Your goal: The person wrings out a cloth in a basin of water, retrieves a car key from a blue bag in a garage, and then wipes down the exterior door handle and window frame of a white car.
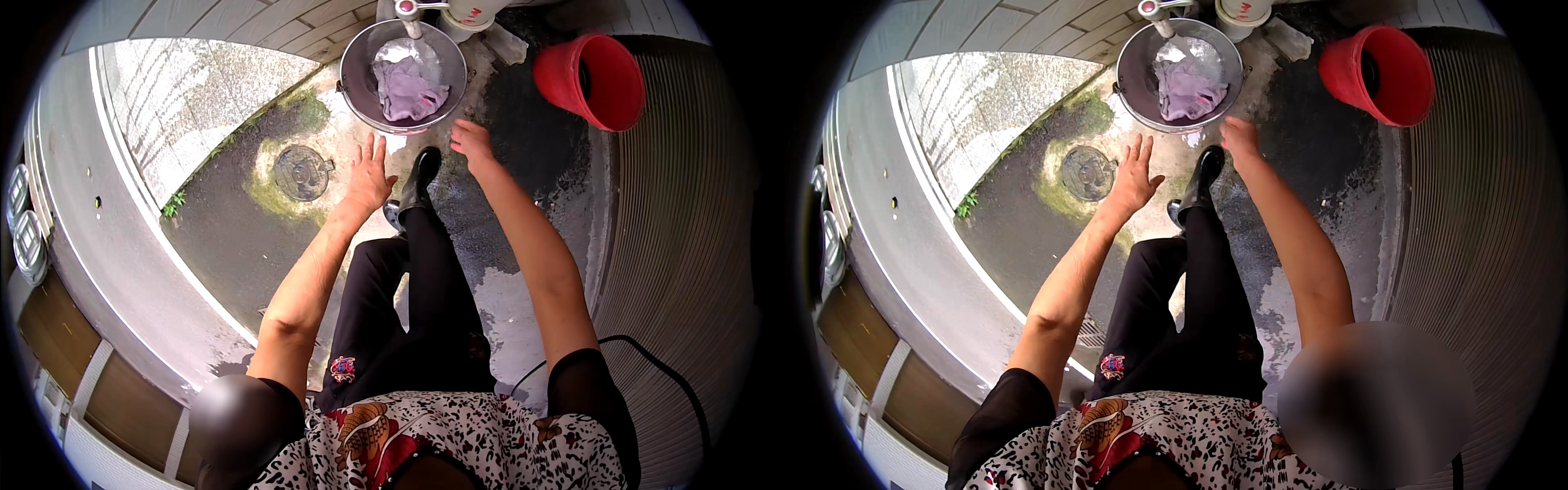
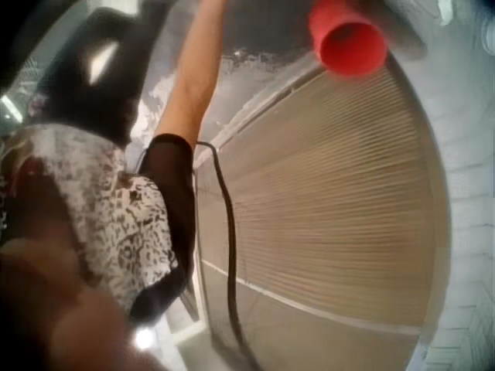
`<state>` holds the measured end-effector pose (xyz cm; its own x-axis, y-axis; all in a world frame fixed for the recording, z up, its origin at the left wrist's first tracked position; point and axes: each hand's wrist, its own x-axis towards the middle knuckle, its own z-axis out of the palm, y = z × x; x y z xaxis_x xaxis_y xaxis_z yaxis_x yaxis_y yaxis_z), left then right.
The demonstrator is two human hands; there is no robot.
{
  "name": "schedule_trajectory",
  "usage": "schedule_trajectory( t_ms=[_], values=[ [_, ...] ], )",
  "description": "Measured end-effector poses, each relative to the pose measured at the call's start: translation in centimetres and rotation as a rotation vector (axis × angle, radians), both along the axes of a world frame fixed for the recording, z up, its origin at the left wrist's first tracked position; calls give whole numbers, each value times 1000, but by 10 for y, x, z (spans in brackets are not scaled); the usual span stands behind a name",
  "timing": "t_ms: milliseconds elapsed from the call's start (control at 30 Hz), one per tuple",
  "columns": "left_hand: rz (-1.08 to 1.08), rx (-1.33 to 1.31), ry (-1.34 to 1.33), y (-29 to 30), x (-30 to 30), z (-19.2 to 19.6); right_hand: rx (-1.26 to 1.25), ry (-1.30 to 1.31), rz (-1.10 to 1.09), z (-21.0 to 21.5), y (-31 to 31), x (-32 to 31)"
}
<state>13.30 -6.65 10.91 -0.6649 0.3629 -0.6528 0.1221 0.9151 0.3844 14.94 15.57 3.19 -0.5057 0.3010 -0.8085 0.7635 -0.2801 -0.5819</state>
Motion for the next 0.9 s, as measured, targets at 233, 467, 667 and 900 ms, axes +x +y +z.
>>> schedule_trajectory(
  t_ms=[233,467,667,900],
  values=[
    [196,71,90,-39,41,-14,22,-9,239,1,-30,26],
    [630,401,209,-60,84,-53,24,60,537,-44,-57,-34],
    [1029,525,156,-35,119,-119,-6,-11,672,-118,-116,-88],
    [1269,833,66,38,108,-194,392,63,1335,-307,-42,-147]
  ],
)
